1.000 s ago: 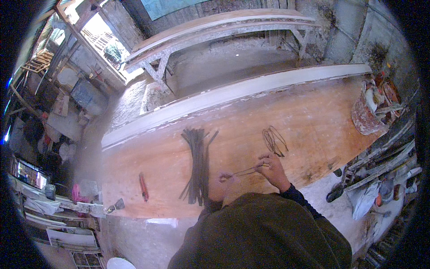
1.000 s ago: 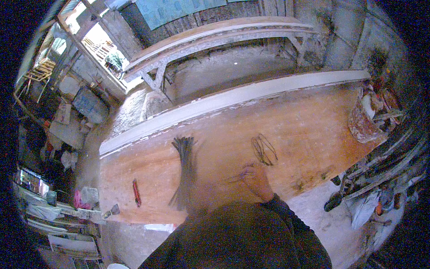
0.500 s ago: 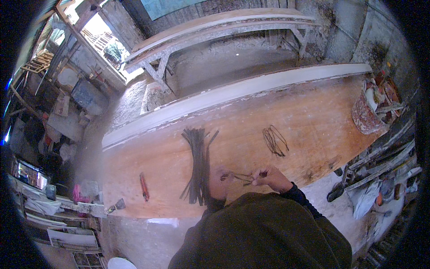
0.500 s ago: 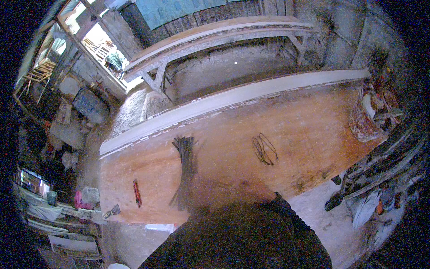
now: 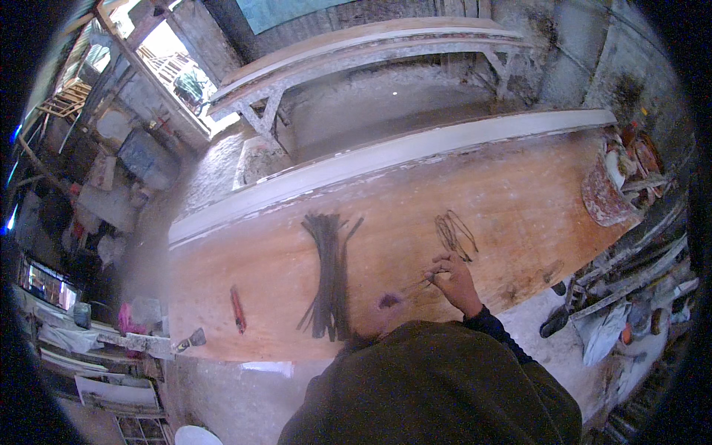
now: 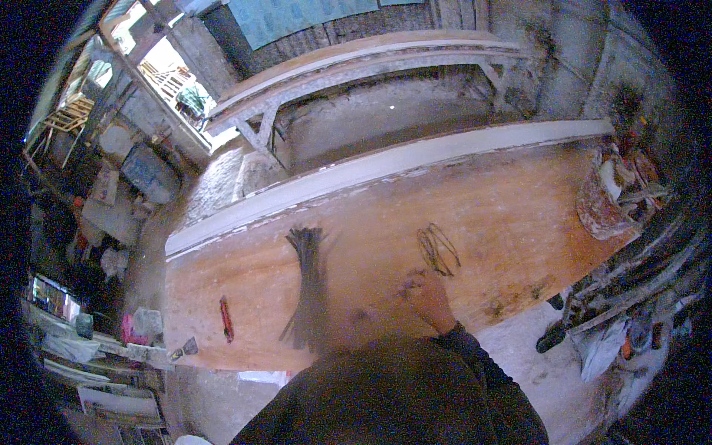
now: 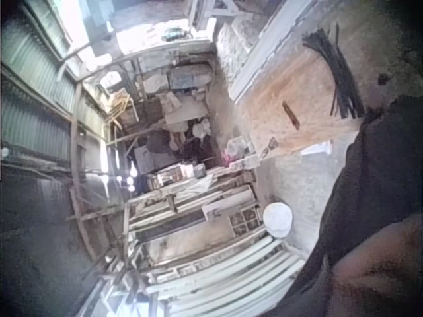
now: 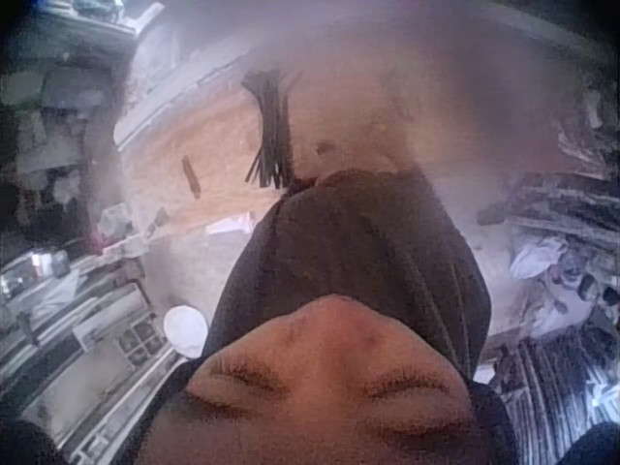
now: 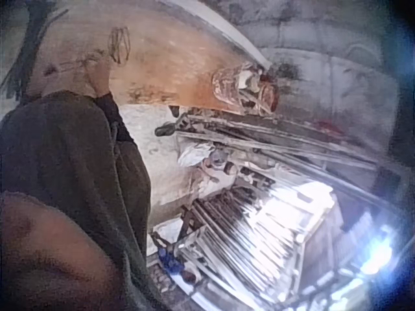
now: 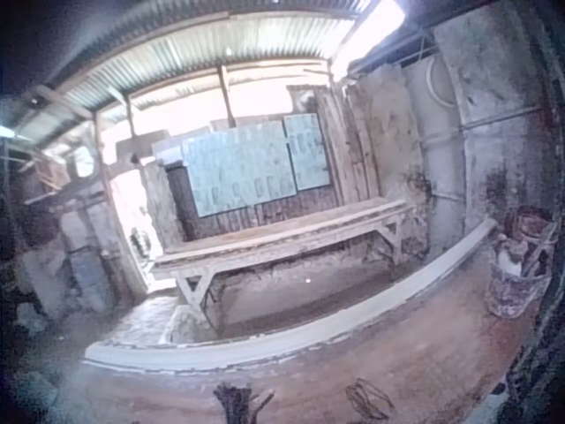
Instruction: The person weaves thin dark strips on a wooden workbench, repeatedly interlacing them by hand to form a small woven piece. The person picks up strips, bends them, and threads them through the existing weave, gradually building the structure.
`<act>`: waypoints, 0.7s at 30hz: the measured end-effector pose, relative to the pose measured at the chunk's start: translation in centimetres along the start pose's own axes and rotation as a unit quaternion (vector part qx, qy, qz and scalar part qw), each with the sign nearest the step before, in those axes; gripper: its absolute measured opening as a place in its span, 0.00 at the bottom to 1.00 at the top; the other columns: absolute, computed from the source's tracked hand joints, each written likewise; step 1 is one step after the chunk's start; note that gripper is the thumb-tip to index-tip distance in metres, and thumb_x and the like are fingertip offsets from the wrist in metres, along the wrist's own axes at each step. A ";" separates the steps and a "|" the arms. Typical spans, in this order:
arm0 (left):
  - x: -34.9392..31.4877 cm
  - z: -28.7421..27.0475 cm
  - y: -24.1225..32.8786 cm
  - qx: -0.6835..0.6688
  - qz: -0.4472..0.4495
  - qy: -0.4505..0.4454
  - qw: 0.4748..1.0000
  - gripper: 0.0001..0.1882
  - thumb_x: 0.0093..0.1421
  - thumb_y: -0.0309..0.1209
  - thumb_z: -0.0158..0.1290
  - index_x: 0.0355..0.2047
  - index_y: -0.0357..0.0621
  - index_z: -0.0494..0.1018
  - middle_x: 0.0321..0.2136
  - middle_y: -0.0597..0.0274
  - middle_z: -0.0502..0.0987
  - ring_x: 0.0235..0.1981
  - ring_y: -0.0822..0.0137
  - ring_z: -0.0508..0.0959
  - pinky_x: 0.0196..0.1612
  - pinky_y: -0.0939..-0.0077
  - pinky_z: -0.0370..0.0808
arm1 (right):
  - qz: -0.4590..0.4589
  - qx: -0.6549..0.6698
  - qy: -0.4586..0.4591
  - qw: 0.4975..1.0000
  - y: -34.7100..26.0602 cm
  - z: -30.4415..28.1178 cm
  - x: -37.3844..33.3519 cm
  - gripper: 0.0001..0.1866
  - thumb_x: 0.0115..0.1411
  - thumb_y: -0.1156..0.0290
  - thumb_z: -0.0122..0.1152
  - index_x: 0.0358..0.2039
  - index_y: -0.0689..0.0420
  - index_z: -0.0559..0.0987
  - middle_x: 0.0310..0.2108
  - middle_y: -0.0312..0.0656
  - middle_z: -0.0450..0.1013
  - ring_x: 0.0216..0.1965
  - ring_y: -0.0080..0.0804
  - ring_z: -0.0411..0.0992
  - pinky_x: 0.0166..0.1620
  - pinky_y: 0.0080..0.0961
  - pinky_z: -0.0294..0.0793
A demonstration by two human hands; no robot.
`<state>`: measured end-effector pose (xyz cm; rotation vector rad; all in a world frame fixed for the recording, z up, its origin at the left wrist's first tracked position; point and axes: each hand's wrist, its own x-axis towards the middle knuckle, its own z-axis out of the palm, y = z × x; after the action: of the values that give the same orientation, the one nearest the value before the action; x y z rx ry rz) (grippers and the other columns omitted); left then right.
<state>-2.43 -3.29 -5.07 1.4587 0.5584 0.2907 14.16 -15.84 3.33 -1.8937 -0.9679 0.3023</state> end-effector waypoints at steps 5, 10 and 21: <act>-0.3 -1.7 7.3 0.185 0.060 0.189 0.962 0.10 0.44 0.32 0.58 0.25 0.40 0.74 0.20 0.62 0.74 0.21 0.73 0.71 0.27 0.78 0.69 | 0.026 0.129 -0.225 0.965 2.1 0.4 -0.9 0.07 0.46 0.68 0.61 0.24 0.57 0.77 0.38 0.41 0.68 0.42 0.33 0.65 0.46 0.28 0.61; -0.5 -2.0 7.7 0.200 0.039 0.233 0.951 0.11 0.44 0.35 0.58 0.26 0.41 0.75 0.20 0.60 0.75 0.20 0.72 0.72 0.25 0.78 0.69 | 0.090 0.324 -0.373 0.865 -5.3 -1.5 -0.7 0.07 0.47 0.69 0.61 0.24 0.59 0.76 0.39 0.41 0.70 0.43 0.30 0.65 0.46 0.27 0.61; 0.8 -1.1 2.8 0.255 0.156 -0.216 0.930 0.10 0.50 0.35 0.54 0.31 0.44 0.73 0.29 0.61 0.73 0.29 0.70 0.71 0.34 0.76 0.67 | 0.087 0.181 -0.101 0.974 -1.5 -0.4 -0.5 0.02 0.44 0.79 0.57 0.20 0.59 0.74 0.27 0.39 0.70 0.32 0.27 0.67 0.37 0.23 0.64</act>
<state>-1.94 -1.63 -2.50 2.0500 0.0305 0.0594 13.35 -16.13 4.75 -1.6322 -0.8134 0.7372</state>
